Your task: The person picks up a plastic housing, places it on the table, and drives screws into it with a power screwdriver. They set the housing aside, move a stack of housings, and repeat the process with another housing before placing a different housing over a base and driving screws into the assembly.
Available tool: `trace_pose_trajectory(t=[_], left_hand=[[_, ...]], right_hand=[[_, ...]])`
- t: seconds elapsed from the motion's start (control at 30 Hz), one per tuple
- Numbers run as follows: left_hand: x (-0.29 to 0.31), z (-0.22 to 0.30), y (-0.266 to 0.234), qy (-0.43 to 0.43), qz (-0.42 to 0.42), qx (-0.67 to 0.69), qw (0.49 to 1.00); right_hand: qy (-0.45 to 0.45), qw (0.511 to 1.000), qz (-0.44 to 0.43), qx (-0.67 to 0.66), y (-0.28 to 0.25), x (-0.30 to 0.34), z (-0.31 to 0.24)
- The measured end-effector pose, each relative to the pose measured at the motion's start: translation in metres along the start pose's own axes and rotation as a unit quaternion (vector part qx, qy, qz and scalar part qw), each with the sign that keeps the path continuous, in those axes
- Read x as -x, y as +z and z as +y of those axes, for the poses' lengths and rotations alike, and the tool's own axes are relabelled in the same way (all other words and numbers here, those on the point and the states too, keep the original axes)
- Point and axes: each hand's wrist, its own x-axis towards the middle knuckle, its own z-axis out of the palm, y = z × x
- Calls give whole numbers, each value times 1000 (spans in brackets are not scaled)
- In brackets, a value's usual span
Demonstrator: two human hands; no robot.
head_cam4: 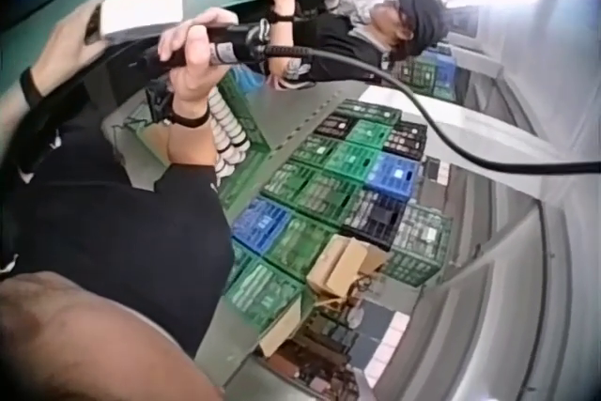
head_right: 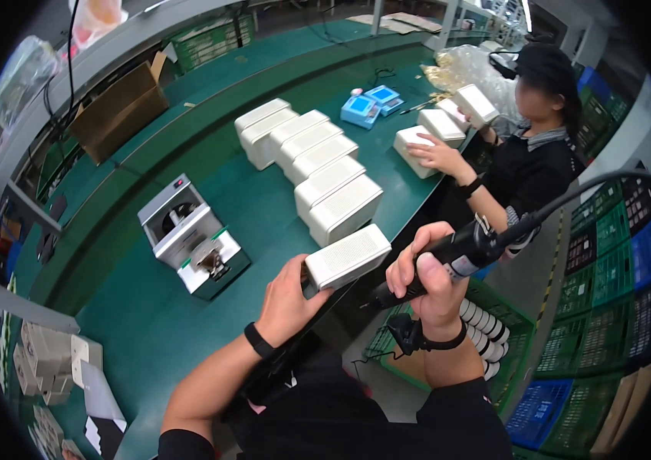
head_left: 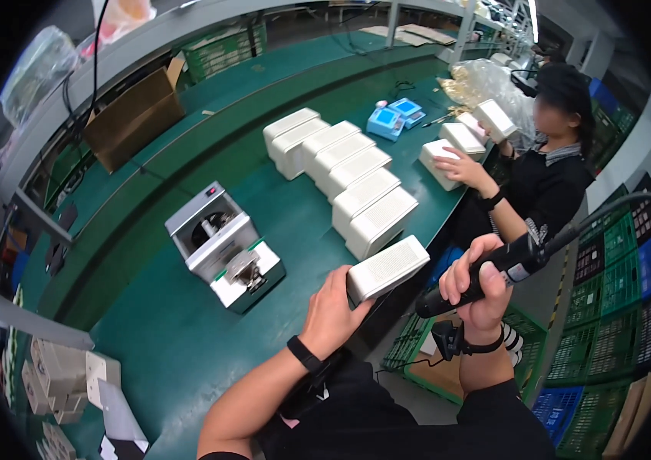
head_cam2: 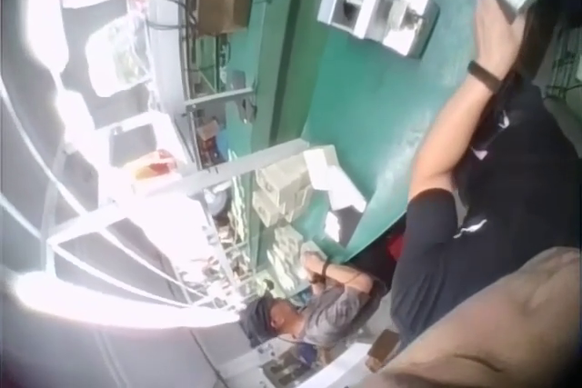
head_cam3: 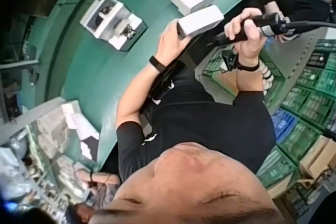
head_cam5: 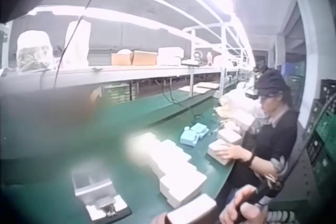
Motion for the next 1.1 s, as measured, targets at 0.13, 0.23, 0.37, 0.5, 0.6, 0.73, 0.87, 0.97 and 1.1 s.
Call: trace_pose_trajectory(t=[0.13,0.23,0.37,0.5,0.6,0.73,0.87,0.97,1.1], left_hand=[[-25,6,31,-6,34,-1,999],[-29,8,36,-19,41,-14,999],[-18,8,13,-14,20,-9,1000],[31,2,-36,-63,-11,0,998],[63,-7,-59,-107,45,3,993],[67,-17,-60,-125,119,-19,985],[52,9,-69,-32,192,-214,957],[52,50,-73,57,197,-229,952],[85,36,-29,-84,-38,230,969]], right_hand=[[-6,996,42,79,-31,7,-2],[9,994,58,97,-45,9,11],[20,994,73,76,-55,15,17],[16,996,82,40,-68,10,13],[36,995,82,52,-66,1,26],[102,986,48,120,-57,-11,51],[177,980,-2,93,-29,-9,61],[271,960,-70,-11,15,-1,61],[220,943,-246,51,74,11,57]])
